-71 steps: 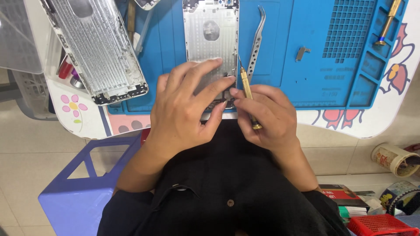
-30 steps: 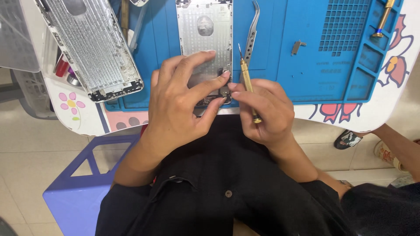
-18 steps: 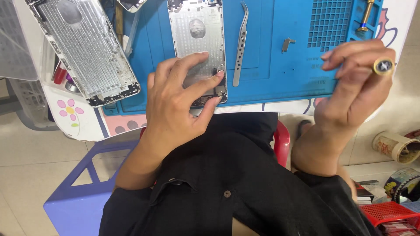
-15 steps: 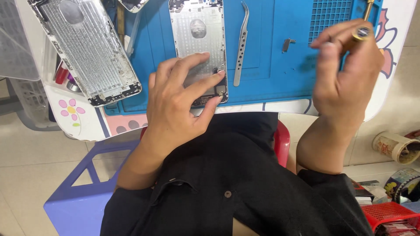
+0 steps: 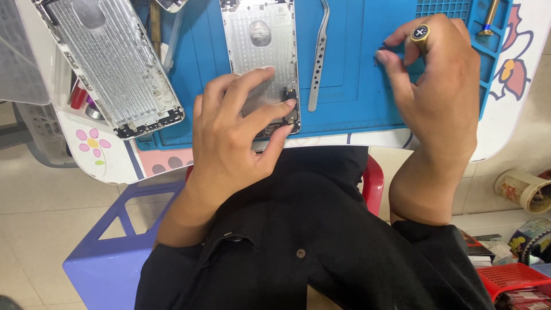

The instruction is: Replacing or adjusting internal components of a disassembled smartphone using precision tools.

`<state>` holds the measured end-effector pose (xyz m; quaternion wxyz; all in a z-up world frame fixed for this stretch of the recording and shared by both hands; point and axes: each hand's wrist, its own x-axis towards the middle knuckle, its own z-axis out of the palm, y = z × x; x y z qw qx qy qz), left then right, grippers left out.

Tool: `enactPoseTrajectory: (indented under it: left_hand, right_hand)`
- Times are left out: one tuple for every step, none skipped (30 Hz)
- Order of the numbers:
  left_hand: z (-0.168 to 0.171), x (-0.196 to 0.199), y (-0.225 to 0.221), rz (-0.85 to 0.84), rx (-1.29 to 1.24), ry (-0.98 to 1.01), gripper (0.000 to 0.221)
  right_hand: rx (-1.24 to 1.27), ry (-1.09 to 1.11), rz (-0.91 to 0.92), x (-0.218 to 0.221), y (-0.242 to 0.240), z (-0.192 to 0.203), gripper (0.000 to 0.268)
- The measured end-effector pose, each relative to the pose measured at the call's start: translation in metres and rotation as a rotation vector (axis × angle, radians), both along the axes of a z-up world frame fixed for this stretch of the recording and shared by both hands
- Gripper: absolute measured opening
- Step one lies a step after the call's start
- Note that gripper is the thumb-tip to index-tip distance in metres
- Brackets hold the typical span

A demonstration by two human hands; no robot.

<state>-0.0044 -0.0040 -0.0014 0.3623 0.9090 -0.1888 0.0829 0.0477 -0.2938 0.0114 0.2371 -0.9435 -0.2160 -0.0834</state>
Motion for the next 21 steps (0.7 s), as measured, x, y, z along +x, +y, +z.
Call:
enactPoseTrajectory:
  left_hand:
    - [-0.001, 0.000, 0.000, 0.001, 0.000, -0.001, 0.028]
    - [-0.002, 0.001, 0.001, -0.011, 0.010, -0.011, 0.027]
    - [-0.003, 0.001, 0.001, -0.024, 0.020, -0.019, 0.027]
    - [-0.003, 0.002, 0.001, -0.023, 0.021, -0.019, 0.027]
    - [-0.003, 0.002, 0.001, -0.027, 0.008, -0.022, 0.028]
    - [-0.003, 0.003, 0.002, -0.030, -0.006, -0.026, 0.029]
    - [-0.003, 0.003, 0.002, -0.028, -0.004, -0.024, 0.029]
    - [-0.003, 0.004, 0.003, -0.030, 0.001, -0.017, 0.030]
    - [-0.003, 0.004, 0.003, -0.032, 0.005, -0.010, 0.032]
    - [-0.002, 0.003, 0.002, -0.031, 0.005, -0.008, 0.032]
    - [-0.001, 0.003, 0.002, -0.037, 0.005, -0.004, 0.034]
    - [0.000, 0.004, 0.002, -0.043, 0.004, 0.000, 0.036]
    - [0.000, 0.005, 0.002, -0.041, 0.006, 0.004, 0.036]
    - [-0.001, 0.005, 0.003, -0.050, 0.013, 0.007, 0.036]
    - [-0.001, 0.005, 0.003, -0.061, 0.019, 0.011, 0.037]
    - [-0.002, 0.005, 0.003, -0.061, 0.020, 0.015, 0.037]
    - [-0.002, 0.006, 0.004, -0.068, 0.026, 0.011, 0.036]
    - [-0.002, 0.006, 0.005, -0.074, 0.032, 0.007, 0.036]
    - [-0.001, 0.006, 0.005, -0.074, 0.033, 0.013, 0.036]
    - [-0.001, 0.007, 0.005, -0.085, 0.052, 0.007, 0.036]
    - [-0.001, 0.007, 0.006, -0.097, 0.070, -0.001, 0.035]
  right_hand:
    - [0.000, -0.001, 0.001, 0.001, 0.001, 0.000, 0.022]
    - [0.007, 0.007, -0.012, 0.001, 0.003, 0.000, 0.021]
    - [0.016, 0.017, -0.026, 0.002, 0.004, 0.001, 0.021]
    - [0.016, 0.017, -0.025, 0.002, 0.003, 0.000, 0.021]
    - [0.022, 0.006, -0.011, 0.001, 0.003, -0.001, 0.021]
    - [0.028, -0.005, 0.003, 0.001, 0.004, -0.001, 0.022]
    - [0.029, -0.003, 0.005, 0.002, 0.004, -0.001, 0.022]
    - [0.042, 0.012, 0.001, 0.002, 0.005, -0.001, 0.023]
    - [0.053, 0.028, -0.004, 0.003, 0.005, -0.001, 0.024]
    - [0.052, 0.030, -0.003, 0.002, 0.008, 0.002, 0.024]
    - [0.045, 0.048, -0.023, 0.003, 0.012, 0.006, 0.024]
    - [0.039, 0.066, -0.043, 0.004, 0.015, 0.010, 0.024]
    - [0.040, 0.070, -0.041, 0.003, 0.013, 0.006, 0.024]
    - [0.053, 0.084, -0.037, 0.002, 0.010, 0.002, 0.023]
    - [0.066, 0.099, -0.036, 0.000, 0.006, -0.001, 0.023]
    - [0.067, 0.104, -0.036, 0.000, 0.006, -0.002, 0.023]
    - [0.059, 0.096, -0.035, 0.000, 0.005, -0.003, 0.023]
    - [0.051, 0.088, -0.034, 0.000, 0.005, -0.003, 0.023]
    - [0.053, 0.094, -0.034, 0.000, 0.004, -0.004, 0.023]
    - [0.041, 0.094, -0.030, 0.000, 0.003, -0.004, 0.023]
    - [0.028, 0.093, -0.027, -0.001, 0.002, -0.005, 0.023]
